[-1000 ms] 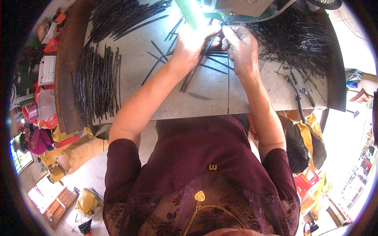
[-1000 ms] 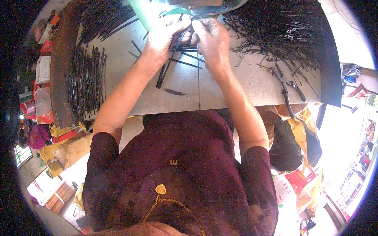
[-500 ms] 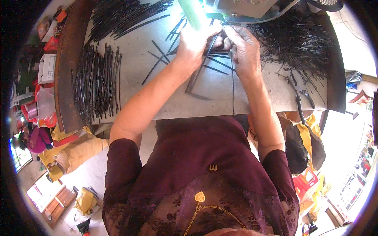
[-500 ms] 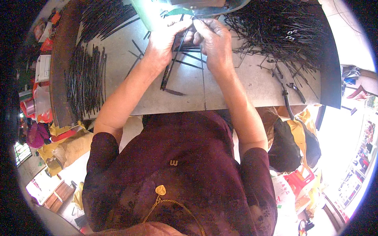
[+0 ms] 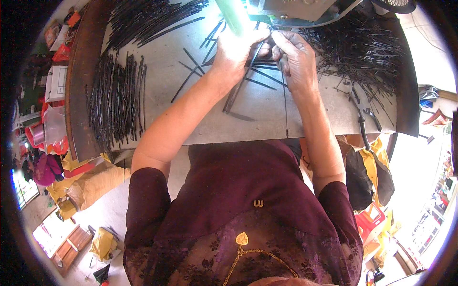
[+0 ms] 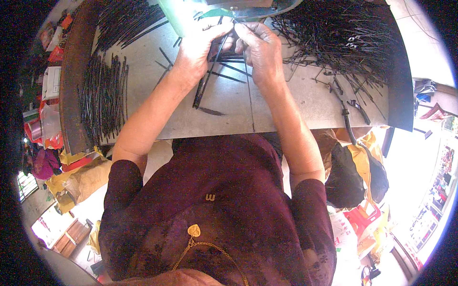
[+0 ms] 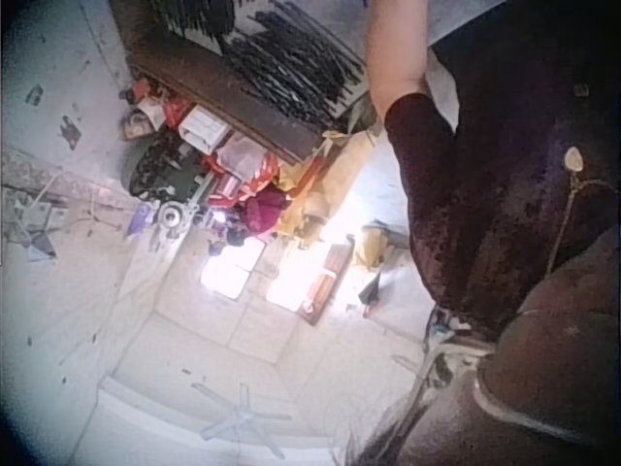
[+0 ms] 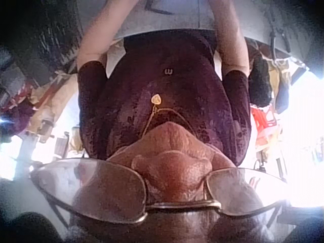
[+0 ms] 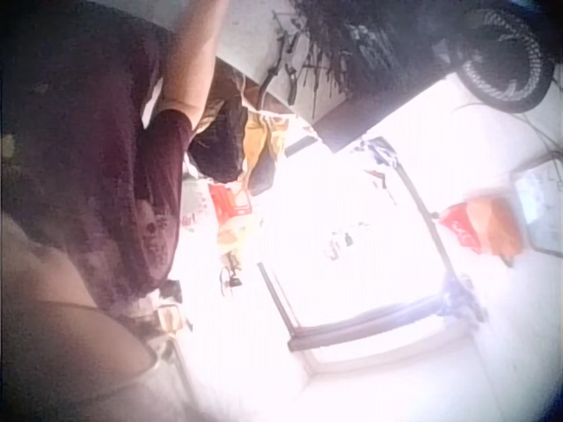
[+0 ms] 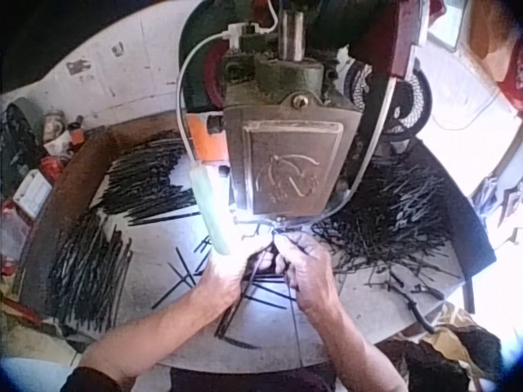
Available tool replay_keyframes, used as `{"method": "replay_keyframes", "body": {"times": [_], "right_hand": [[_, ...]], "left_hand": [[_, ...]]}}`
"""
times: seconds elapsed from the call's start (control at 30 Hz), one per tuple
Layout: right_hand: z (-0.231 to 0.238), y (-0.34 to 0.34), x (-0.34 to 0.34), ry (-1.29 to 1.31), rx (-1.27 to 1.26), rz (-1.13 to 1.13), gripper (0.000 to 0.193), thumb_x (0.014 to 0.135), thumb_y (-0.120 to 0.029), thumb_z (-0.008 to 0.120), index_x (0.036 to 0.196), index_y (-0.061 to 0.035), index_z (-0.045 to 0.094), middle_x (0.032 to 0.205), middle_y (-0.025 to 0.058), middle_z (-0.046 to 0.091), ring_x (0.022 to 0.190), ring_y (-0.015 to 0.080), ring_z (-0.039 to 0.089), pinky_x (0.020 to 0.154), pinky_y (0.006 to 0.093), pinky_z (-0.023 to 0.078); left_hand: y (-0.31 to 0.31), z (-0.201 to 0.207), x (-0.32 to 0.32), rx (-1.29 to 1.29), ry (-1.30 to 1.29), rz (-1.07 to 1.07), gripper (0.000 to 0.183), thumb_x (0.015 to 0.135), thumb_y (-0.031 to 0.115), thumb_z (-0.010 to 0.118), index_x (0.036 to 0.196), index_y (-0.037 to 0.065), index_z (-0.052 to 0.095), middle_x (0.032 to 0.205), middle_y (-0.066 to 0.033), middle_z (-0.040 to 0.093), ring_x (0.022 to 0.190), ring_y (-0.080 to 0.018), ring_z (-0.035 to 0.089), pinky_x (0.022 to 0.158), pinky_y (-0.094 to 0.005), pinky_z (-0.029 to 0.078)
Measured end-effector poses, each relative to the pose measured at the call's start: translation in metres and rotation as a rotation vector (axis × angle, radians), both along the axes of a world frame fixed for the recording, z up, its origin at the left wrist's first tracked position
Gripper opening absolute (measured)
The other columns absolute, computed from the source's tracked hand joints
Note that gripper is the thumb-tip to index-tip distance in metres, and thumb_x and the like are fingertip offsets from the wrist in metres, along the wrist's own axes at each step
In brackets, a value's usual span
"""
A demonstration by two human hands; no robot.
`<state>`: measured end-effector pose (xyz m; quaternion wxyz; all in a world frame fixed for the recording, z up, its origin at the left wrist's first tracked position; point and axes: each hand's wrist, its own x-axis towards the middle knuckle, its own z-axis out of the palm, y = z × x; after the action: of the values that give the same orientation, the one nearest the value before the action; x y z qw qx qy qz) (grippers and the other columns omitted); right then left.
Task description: The person processes and assembles small black metal rods on a workbench using a specialized fabrication machine and pliers.
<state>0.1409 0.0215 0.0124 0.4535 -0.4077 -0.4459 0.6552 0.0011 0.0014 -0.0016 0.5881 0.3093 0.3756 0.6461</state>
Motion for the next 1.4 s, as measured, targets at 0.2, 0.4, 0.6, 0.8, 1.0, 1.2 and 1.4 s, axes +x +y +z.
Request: {"method": "replay_keyframes", "body": {"times": [0.2,0.4,0.6,0.8,1.0,1.2,1.4], "right_hand": [[0.003,0.003,-0.001,-0.113,0.04,0.016,0.017,0.089,-0.02,0.062,0.092,-0.0034,0.064,0.064,0.001,0.058,0.045,0.0022,0.039,0.04,0.0184,0.026],[0.009,0.008,0.003,-0.228,0.049,0.061,0.017,0.089,-0.019,0.062,0.089,-0.0023,0.063,0.063,0.0021,0.059,0.046,0.0042,0.043,0.04,0.019,0.029],[0.005,-0.001,-0.002,-0.118,0.028,0.029,0.018,0.09,-0.018,0.06,0.086,0.0003,0.059,0.066,0.005,0.062,0.047,0.0054,0.046,0.039,0.019,0.033],[0.004,-0.002,-0.005,-0.192,0.125,-0.014,0.018,0.091,-0.016,0.059,0.084,0.0003,0.06,0.066,0.0037,0.062,0.047,0.005,0.046,0.04,0.0202,0.034],[0.007,0.004,0.001,-0.136,0.094,0.043,0.015,0.09,-0.017,0.06,0.086,-0.0024,0.062,0.066,0.0028,0.062,0.048,0.0034,0.045,0.039,0.0189,0.03],[0.002,0.005,0.004,-0.094,0.057,0.092,0.017,0.09,-0.018,0.06,0.087,-0.002,0.062,0.065,0.0028,0.061,0.048,0.0029,0.043,0.041,0.0186,0.031],[0.006,0.001,-0.004,-0.082,0.081,0.063,0.018,0.091,-0.018,0.059,0.087,-0.001,0.059,0.064,0.0037,0.06,0.044,0.0041,0.043,0.039,0.019,0.03]], "left_hand": [[0.003,0.011,-0.005,-0.015,0.029,0.021,0.019,0.078,0.001,0.071,0.094,0.001,0.06,0.083,-0.006,0.062,0.073,-0.0135,0.064,0.055,-0.0223,0.054],[0.002,0.006,-0.006,-0.017,0.023,-0.04,0.016,0.08,0.006,0.07,0.094,0.002,0.063,0.086,-0.0056,0.064,0.071,-0.0128,0.062,0.06,-0.0239,0.052],[-0.006,0.012,0.007,-0.046,-0.043,0.075,0.017,0.079,0.0,0.067,0.091,0.004,0.056,0.081,-0.0049,0.059,0.069,-0.0144,0.059,0.057,-0.0261,0.049],[-0.004,0.003,0.005,0.004,-0.055,0.058,0.012,0.081,0.001,0.066,0.09,0.001,0.059,0.079,-0.0053,0.059,0.066,-0.0148,0.06,0.055,-0.0255,0.048],[-0.003,0.01,0.002,0.014,-0.032,0.017,0.013,0.079,-0.001,0.067,0.089,0.001,0.059,0.079,-0.0056,0.061,0.067,-0.0147,0.061,0.055,-0.0259,0.051],[-0.004,0.009,0.002,0.057,0.096,-0.004,0.016,0.087,0.018,0.064,0.096,0.005,0.067,0.081,-0.0002,0.064,0.072,-0.0067,0.057,0.065,-0.0194,0.043],[-0.007,0.011,-0.006,-0.086,0.236,-0.018,0.017,0.088,0.02,0.062,0.095,0.006,0.067,0.08,0.0002,0.063,0.073,-0.0063,0.057,0.065,-0.0186,0.043]]}}
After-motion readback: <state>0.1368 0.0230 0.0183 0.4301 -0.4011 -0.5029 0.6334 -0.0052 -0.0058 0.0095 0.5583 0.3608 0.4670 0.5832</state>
